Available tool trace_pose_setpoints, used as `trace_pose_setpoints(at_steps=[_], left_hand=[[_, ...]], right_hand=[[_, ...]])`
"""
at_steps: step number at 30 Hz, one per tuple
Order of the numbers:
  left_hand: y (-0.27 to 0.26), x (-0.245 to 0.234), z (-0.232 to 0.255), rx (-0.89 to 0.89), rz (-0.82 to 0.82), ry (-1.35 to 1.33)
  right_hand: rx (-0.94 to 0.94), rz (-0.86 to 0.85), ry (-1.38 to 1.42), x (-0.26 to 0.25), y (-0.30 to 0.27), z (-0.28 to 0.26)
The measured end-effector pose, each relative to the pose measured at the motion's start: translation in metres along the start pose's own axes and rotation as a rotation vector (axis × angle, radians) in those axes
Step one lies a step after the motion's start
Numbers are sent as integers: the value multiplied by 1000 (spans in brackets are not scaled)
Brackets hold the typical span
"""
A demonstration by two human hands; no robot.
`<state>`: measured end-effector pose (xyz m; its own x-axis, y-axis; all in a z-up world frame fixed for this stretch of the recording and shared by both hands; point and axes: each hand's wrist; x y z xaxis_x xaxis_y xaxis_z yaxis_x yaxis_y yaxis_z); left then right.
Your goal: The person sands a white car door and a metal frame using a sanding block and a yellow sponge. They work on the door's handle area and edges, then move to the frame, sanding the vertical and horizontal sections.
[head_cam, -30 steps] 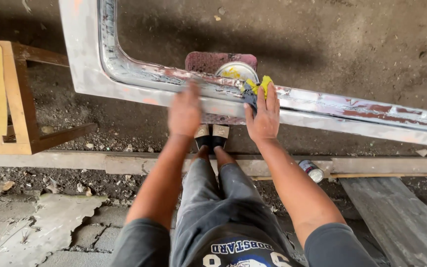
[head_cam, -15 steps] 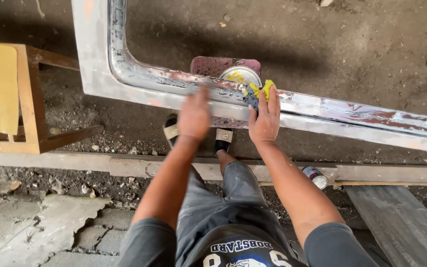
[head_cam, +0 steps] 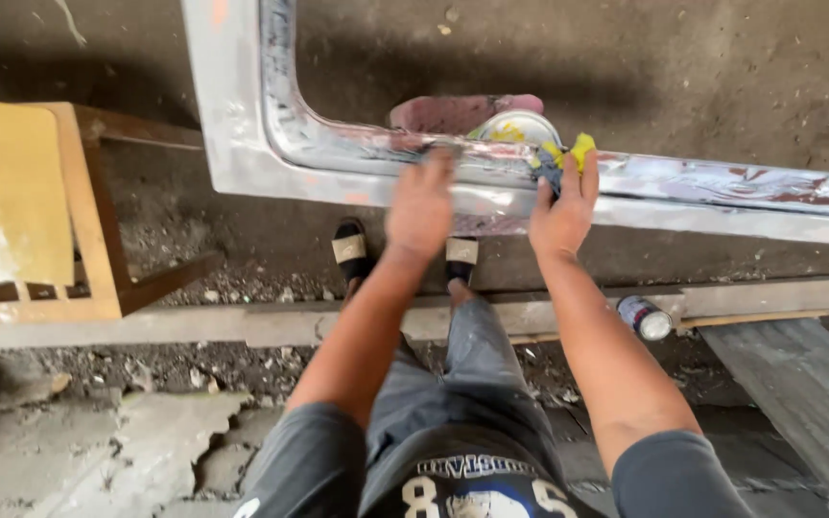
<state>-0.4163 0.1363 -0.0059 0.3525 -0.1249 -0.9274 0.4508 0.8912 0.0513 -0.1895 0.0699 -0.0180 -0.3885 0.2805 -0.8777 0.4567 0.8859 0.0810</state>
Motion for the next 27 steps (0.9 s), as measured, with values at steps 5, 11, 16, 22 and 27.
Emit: trace_pose_setpoints(at_steps=[5,11,16,22,27], left_hand=[[-23,-51,-118,-203,89,158],[-25,-30,-92,-224,118,58],[-32,-59,-151,-81,23,142],[-32,-77,-129,-289,1,126],[11,-83,-50,-111,-366,154]], right_hand=[[113,30,60,24,-10,-46],[93,-152,152,66,-26,-159],[-331,-264,55,56,-17,-154],[-59,-138,-88,8,-6,-64],[59,-95,-97,18,-5,-73]])
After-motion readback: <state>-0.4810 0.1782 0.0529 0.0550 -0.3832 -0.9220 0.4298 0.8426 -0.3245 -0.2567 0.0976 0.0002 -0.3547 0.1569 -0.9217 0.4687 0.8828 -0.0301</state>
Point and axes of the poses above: each hand's wrist, its own y-axis towards the middle knuckle, its own x-axis out of the palm, z = x × y, and after that the axes turned 1 degree about -y, right-handed
